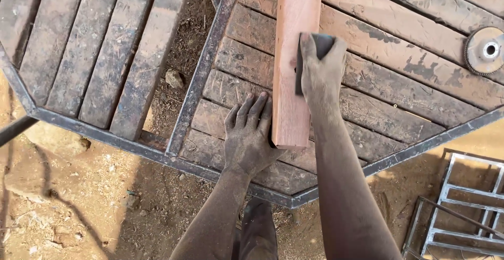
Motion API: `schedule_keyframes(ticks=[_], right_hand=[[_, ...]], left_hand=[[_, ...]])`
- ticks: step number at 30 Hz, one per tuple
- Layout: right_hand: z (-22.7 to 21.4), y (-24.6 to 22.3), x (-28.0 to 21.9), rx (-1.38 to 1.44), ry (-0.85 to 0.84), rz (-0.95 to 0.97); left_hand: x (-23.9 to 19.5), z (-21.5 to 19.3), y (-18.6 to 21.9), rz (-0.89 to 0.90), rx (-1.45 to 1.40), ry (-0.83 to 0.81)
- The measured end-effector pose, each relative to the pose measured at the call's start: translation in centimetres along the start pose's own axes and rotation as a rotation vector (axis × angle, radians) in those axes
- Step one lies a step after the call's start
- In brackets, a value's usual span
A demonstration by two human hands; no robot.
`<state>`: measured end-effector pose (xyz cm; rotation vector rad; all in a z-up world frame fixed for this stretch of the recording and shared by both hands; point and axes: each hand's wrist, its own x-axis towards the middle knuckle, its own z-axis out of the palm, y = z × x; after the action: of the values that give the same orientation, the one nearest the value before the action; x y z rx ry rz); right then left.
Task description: Manually sanding a wooden beam using a piece of sandpaper on a workbench.
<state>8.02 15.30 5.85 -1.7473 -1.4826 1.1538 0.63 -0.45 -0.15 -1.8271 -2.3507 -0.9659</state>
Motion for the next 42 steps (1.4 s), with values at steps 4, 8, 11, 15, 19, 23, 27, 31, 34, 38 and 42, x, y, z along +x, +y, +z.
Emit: schedule_keyframes(ticks=[4, 8, 11, 15, 19, 23, 27, 31, 34, 38, 42], right_hand=[[-2.1, 1.1, -8.2, -0.124, 0.006, 0.022], [-1.6, 1.4, -6.9, -0.089, -0.005, 0.040], [0.4, 1.6, -1.3, -0.059, -0.016, 0.060], [-1.0, 1.3, -5.5, -0.055, -0.022, 0.247], [-3.4, 2.0, -11.2, -0.117, -0.060, 0.462], [-1.6, 2.8, -4.1, -0.086, -0.001, 0.115], [-1.0, 0.5, -4.8, -0.063, -0.005, 0.002], [-2.5, 1.4, -11.5, -0.192, -0.036, 0.068], [-1.2, 1.6, -10.1, -0.294, 0.019, 0.004], [-0.5, -0.7, -8.9, -0.388, 0.020, -0.097], [-1.1, 0.0, -13.8, -0.401, 0.047, -0.046]], left_hand=[[-0.5, 0.2, -0.4, -0.013, -0.017, -0.082], [-0.1, 0.4, -0.2, -0.034, -0.063, -0.098], [-0.4, 0.2, 0.0, -0.020, -0.054, -0.016], [-0.1, -0.5, 0.0, 0.006, -0.064, -0.032], [-0.6, 0.7, -0.7, -0.014, -0.058, -0.122], [-0.3, 0.3, 0.0, -0.015, -0.056, -0.032], [0.0, 0.2, 0.1, 0.011, -0.031, 0.054], [0.1, 0.2, -0.1, 0.039, 0.000, 0.024], [0.1, -0.4, -0.2, 0.000, -0.009, -0.028], [-0.3, -0.6, 0.4, 0.005, 0.008, -0.025], [-0.5, 0.4, -0.7, 0.053, 0.091, -0.076]])
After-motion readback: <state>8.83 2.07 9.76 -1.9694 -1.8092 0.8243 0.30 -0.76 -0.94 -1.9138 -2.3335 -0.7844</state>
